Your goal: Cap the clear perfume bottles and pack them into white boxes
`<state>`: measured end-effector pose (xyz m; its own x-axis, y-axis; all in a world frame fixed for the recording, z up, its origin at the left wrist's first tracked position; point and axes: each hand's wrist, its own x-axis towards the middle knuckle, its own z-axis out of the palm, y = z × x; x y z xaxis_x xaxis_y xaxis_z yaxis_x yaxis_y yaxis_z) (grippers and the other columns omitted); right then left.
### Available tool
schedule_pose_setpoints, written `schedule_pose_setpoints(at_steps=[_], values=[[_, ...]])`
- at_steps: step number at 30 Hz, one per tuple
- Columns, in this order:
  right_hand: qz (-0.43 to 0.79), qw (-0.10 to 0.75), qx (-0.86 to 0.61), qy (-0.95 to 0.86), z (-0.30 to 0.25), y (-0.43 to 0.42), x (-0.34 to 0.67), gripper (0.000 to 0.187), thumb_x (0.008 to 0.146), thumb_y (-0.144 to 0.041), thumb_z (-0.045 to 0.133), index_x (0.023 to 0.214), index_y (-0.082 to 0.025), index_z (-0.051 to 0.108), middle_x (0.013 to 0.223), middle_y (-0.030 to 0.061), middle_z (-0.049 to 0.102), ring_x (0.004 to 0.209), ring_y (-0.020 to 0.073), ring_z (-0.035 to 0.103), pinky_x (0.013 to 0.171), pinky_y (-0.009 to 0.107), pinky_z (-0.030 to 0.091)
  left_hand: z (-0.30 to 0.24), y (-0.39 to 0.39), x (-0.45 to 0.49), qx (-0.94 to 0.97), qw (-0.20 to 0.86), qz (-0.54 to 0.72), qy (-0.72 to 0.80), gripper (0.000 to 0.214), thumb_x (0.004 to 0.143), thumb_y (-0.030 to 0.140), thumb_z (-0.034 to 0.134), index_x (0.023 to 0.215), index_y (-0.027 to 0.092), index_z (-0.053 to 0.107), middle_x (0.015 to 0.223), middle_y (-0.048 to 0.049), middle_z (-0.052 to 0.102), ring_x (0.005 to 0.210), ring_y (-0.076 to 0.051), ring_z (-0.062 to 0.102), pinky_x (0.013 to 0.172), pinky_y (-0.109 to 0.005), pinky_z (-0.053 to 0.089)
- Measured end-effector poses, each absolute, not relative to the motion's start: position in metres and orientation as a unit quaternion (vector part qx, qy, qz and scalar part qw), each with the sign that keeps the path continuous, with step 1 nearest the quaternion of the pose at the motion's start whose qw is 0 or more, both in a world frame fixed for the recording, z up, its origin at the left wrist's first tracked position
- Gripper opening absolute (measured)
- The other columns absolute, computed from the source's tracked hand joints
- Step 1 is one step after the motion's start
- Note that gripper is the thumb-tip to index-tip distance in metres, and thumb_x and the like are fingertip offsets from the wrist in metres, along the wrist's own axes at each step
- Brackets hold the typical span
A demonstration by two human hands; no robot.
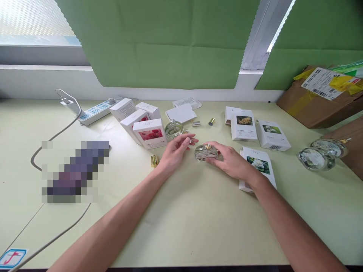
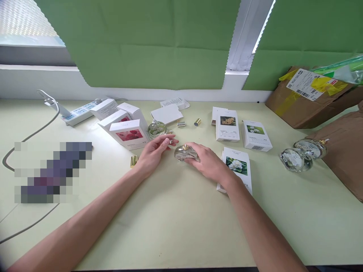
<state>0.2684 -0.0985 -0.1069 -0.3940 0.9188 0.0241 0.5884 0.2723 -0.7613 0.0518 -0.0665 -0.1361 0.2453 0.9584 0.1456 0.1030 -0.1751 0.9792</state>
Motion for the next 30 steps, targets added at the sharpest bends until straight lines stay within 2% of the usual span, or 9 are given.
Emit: schedule_pose_setpoints(at_steps=[3, 5, 8, 11, 14, 17, 21, 26, 30], values=[[0.355, 0.233, -0.497, -0.756, -0.107, -0.099, 0.269, 0.039, 0.093, -0.038, 0.059, 0.131, -0.031, 0.054, 0.12, 0.0026, 0.068, 0.096, 0.0208, 0.065, 0.084, 0.035, 0.05, -0.138, -0.073, 0.059, 0.697, 0.348, 0.402, 0.481, 0.028, 0.098, 0.036, 0.051, 0.117, 0.021, 0.067, 0.113, -0.0081, 0.071, 0.105, -0.021, 0.064, 0.092, -0.035, 0.05], [0.359, 0.231, -0.498, -0.755, -0.107, -0.099, 0.269, 0.039, 0.093, -0.04, 0.058, 0.131, -0.031, 0.054, 0.118, 0.0026, 0.068, 0.093, 0.0205, 0.066, 0.083, 0.035, 0.051, -0.14, -0.077, 0.062, 0.743, 0.258, 0.365, 0.498, 0.027, 0.099, 0.029, 0.048, 0.116, 0.021, 0.067, 0.114, -0.0085, 0.07, 0.111, -0.024, 0.06, 0.098, -0.04, 0.049], [0.352, 0.234, -0.497, -0.758, -0.107, -0.099, 0.269, 0.038, 0.093, -0.039, 0.058, 0.13, -0.031, 0.055, 0.121, 0.003, 0.068, 0.099, 0.0214, 0.066, 0.085, 0.035, 0.051, -0.143, -0.076, 0.06, 0.785, 0.171, 0.333, 0.495, 0.032, 0.099, 0.024, 0.044, 0.126, 0.021, 0.061, 0.124, -0.0086, 0.066, 0.124, -0.026, 0.052, 0.107, -0.045, 0.043], [0.345, 0.238, -0.494, -0.762, -0.107, -0.098, 0.269, 0.037, 0.093, -0.037, 0.059, 0.129, -0.03, 0.056, 0.124, 0.0037, 0.067, 0.107, 0.0226, 0.065, 0.088, 0.035, 0.05, -0.146, -0.068, 0.053, 0.796, 0.108, 0.34, 0.489, 0.041, 0.099, 0.022, 0.038, 0.139, 0.02, 0.049, 0.144, -0.0097, 0.053, 0.137, -0.025, 0.043, 0.116, -0.046, 0.037], [0.34, 0.235, -0.496, -0.764, -0.106, -0.098, 0.269, 0.036, 0.092, -0.036, 0.059, 0.128, -0.029, 0.056, 0.123, 0.004, 0.068, 0.107, 0.0231, 0.064, 0.089, 0.036, 0.05, -0.15, -0.059, 0.048, 0.804, 0.095, 0.31, 0.498, 0.048, 0.101, 0.025, 0.033, 0.147, 0.016, 0.038, 0.156, -0.014, 0.039, 0.146, -0.027, 0.034, 0.12, -0.048, 0.032], [0.338, 0.238, -0.492, -0.766, -0.107, -0.098, 0.268, 0.035, 0.093, -0.036, 0.058, 0.127, -0.029, 0.056, 0.117, 0.0037, 0.069, 0.103, 0.0224, 0.065, 0.088, 0.036, 0.049, -0.154, -0.054, 0.049, 0.819, 0.1, 0.241, 0.511, 0.048, 0.102, 0.028, 0.031, 0.147, 0.012, 0.038, 0.157, -0.0169, 0.036, 0.148, -0.03, 0.031, 0.121, -0.051, 0.029], [0.333, 0.244, -0.491, -0.767, -0.108, -0.097, 0.267, 0.034, 0.092, -0.035, 0.059, 0.126, -0.028, 0.056, 0.117, 0.0029, 0.069, 0.102, 0.0212, 0.064, 0.087, 0.034, 0.048, -0.155, -0.055, 0.052, 0.827, 0.074, 0.225, 0.51, 0.045, 0.102, 0.025, 0.03, 0.141, 0.01, 0.044, 0.152, -0.0172, 0.043, 0.143, -0.03, 0.037, 0.119, -0.049, 0.032], [0.336, 0.238, -0.491, -0.767, -0.108, -0.098, 0.267, 0.033, 0.093, -0.037, 0.058, 0.125, -0.029, 0.056, 0.118, 0.0032, 0.068, 0.101, 0.0219, 0.064, 0.085, 0.034, 0.048, -0.152, -0.056, 0.049, 0.832, 0.06, 0.254, 0.489, 0.039, 0.096, 0.014, 0.034, 0.131, 0.018, 0.053, 0.129, -0.0122, 0.056, 0.118, -0.027, 0.055, 0.103, -0.044, 0.045], [0.334, 0.234, -0.498, -0.765, -0.106, -0.099, 0.267, 0.032, 0.093, -0.036, 0.058, 0.124, -0.029, 0.056, 0.116, 0.0029, 0.068, 0.099, 0.0213, 0.063, 0.083, 0.032, 0.048, -0.153, -0.054, 0.047, 0.832, 0.066, 0.262, 0.484, 0.04, 0.094, 0.009, 0.036, 0.125, 0.021, 0.058, 0.121, -0.0092, 0.057, 0.114, -0.024, 0.054, 0.1, -0.04, 0.046]])
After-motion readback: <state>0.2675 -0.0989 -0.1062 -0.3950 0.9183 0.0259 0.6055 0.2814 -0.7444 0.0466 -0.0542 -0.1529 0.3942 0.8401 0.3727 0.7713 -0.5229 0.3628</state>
